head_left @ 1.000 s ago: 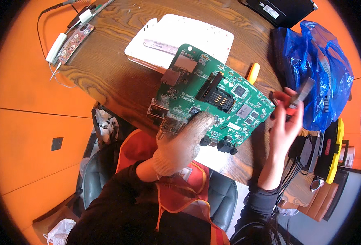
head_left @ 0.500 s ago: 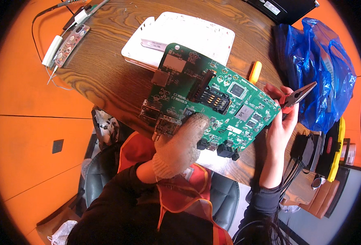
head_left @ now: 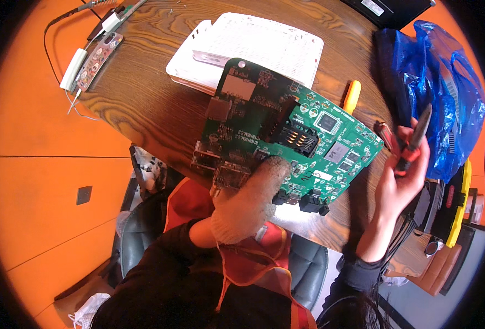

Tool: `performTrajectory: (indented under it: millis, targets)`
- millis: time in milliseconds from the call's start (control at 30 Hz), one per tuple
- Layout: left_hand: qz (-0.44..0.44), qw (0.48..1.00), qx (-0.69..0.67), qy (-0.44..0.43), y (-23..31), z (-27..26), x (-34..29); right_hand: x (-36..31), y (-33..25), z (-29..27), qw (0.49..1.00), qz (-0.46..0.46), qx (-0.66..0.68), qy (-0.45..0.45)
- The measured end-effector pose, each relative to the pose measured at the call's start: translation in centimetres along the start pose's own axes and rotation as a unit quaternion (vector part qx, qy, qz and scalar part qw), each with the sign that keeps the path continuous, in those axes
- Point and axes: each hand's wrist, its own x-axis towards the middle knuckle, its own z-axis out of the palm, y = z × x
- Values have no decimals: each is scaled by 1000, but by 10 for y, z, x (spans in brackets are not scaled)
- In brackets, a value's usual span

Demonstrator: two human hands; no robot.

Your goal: The person holds a green circuit board on their lap and uses pliers to remove small components from the board. They repeatedly adjust their grip and rotate the board to access different areas while working.

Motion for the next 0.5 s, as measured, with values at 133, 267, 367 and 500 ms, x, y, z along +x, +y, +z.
performTrajectory:
  millis: [133,267,367,500]
  targets:
    - [-70,995,-5,-65,-1,2,-2,-1,-23,-3,969,-130,-209,-30]
    - [-213,943,-244,-81,6,11,5,-2,-34,1,972,-122,-198,-43]
    - [-212,915,-313,-141,13,14,14,1,-37,-3,974,-95,-201,-50]
    - [-136,921,-303,-205,17,14,23,4,-37,-8,962,-106,-238,-80]
